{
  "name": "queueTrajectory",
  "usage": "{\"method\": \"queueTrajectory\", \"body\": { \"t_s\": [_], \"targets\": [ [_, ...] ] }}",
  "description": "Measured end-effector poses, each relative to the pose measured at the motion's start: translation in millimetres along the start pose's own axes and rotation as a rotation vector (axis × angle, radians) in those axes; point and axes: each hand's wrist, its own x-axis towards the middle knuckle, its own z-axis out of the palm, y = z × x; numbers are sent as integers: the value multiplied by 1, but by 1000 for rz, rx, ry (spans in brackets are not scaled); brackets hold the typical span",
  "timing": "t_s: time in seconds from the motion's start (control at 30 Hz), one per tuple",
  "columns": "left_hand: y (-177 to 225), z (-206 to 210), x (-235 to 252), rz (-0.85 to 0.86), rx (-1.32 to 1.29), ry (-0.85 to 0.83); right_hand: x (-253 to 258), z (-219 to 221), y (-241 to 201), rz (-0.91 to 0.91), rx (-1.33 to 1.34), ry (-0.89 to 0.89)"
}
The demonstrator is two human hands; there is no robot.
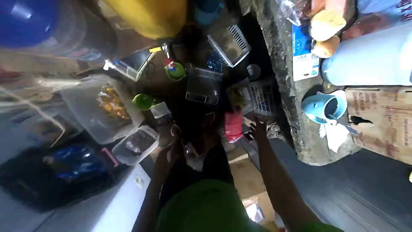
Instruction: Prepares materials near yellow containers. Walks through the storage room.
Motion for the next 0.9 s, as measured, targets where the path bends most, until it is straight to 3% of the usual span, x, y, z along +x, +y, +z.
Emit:
{"method": "queueTrajectory", "body": {
  "t_s": [0.1,0.3,0.4,0.5,0.63,0.77,0.9],
  "targets": [
    [1,-2,-6,57,-34,-125,-71,28,41,11,-152,-176],
    [-62,-23,-16,59,-140,-187,-227,79,80,-130,-628,-549],
    [-119,-43,-31,-44,-190,-149,-260,77,95,-212,-402,-494],
    [-198,-58,-44,-144,-182,-144,-270,59,80,-179,-97,-384],
    [-285,-72,-55,-240,-59,-250,-281,7,59,-127,95,-245],
    [-287,-95,-46,-251,-17,-259,-302,-33,74,-99,-18,-131],
    [-252,-94,-16,-154,-99,-185,-312,-52,109,-37,-278,-138]
  ]
}}
